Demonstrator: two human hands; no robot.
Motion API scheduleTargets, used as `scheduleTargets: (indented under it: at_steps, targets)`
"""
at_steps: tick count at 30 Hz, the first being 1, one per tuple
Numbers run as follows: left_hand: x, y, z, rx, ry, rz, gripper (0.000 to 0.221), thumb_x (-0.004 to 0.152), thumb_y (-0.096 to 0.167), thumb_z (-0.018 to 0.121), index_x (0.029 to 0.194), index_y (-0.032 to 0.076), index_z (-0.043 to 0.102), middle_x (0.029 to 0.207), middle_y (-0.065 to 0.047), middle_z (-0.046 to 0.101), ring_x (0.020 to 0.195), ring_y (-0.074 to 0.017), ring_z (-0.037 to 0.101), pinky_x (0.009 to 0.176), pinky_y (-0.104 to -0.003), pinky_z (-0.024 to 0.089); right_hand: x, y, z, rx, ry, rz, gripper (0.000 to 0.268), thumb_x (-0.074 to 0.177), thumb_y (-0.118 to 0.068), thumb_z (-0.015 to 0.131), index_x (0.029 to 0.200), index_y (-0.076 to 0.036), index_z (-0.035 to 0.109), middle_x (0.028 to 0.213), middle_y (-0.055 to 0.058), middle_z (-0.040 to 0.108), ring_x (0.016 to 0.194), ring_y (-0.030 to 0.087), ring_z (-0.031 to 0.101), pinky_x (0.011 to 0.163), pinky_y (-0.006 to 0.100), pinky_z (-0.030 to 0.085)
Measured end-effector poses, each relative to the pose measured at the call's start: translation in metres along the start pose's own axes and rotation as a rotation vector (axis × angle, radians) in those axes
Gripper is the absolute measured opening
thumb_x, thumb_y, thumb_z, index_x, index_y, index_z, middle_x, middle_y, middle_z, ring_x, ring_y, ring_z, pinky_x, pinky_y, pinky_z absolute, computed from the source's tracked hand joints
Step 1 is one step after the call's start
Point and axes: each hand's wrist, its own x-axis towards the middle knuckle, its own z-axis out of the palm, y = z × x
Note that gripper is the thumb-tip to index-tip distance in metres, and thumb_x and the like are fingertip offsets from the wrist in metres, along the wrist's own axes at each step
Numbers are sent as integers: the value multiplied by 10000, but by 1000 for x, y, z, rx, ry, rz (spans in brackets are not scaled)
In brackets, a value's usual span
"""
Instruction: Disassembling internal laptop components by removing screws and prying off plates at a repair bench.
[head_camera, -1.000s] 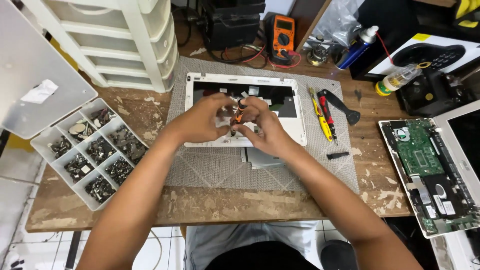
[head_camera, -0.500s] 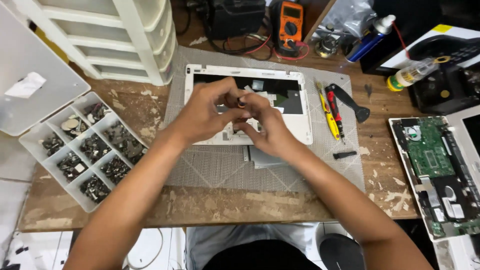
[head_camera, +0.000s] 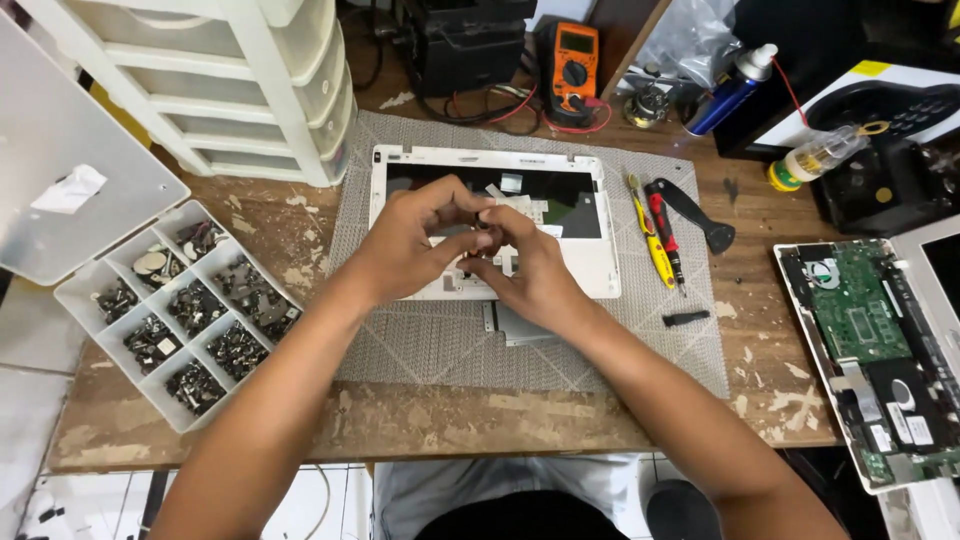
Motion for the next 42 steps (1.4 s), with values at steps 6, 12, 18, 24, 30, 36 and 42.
scheduleTargets:
  at_steps: [6,12,18,24,30,36,42]
  targets:
    - [4,-8,-7,40,-44,33,231,844,-103,767,972,-3,603,833,-172,747,882,-273,761,858,-464,595,-2,3,3,58,-21,47,558,879,98,738,1314,-52,423,848,140,627,738,297,697,739,437,591]
    - [7,-10,4,95,50,88,236,831,-46,819,912,4,603,755,-143,717,772,-243,752,851,-444,602,19,-14,-12,263,-147,87,562,904,103,691,1343,-61,381,956,130,682,894,284,739,867,475,587]
    - [-3,-26,18,289,199,189,245,843,-26,833,916,17,602,723,-122,683,691,-273,729,770,-406,605,13,0,-17,291,-189,69,603,896,153,651,1368,-63,344,929,126,681,894,275,716,876,498,572]
    - [-4,-31,21,362,231,247,285,820,14,878,964,17,633,744,-113,687,698,-263,729,737,-375,601,9,4,-7,9,-32,-36,626,830,69,821,1305,-32,426,950,185,706,874,355,750,832,483,588]
    - [-2,-22,11,91,112,91,284,818,-59,833,1006,23,636,840,-115,742,831,-242,763,817,-415,611,7,-8,-4,72,-58,48,568,856,100,743,1319,-28,439,939,191,731,833,356,760,823,503,598]
    - [1,-9,-8,-33,-37,-64,260,886,-119,711,1102,-2,626,956,-158,765,969,-266,755,904,-482,601,3,6,1,194,-58,73,587,886,69,740,1353,-56,408,967,165,708,842,293,737,851,485,592]
    - [1,-15,-4,-22,-45,-55,225,904,-95,706,1083,13,623,940,-146,765,932,-258,761,867,-458,619,0,8,-1,19,-6,46,615,862,0,816,1324,-68,416,906,165,652,771,323,714,770,454,594]
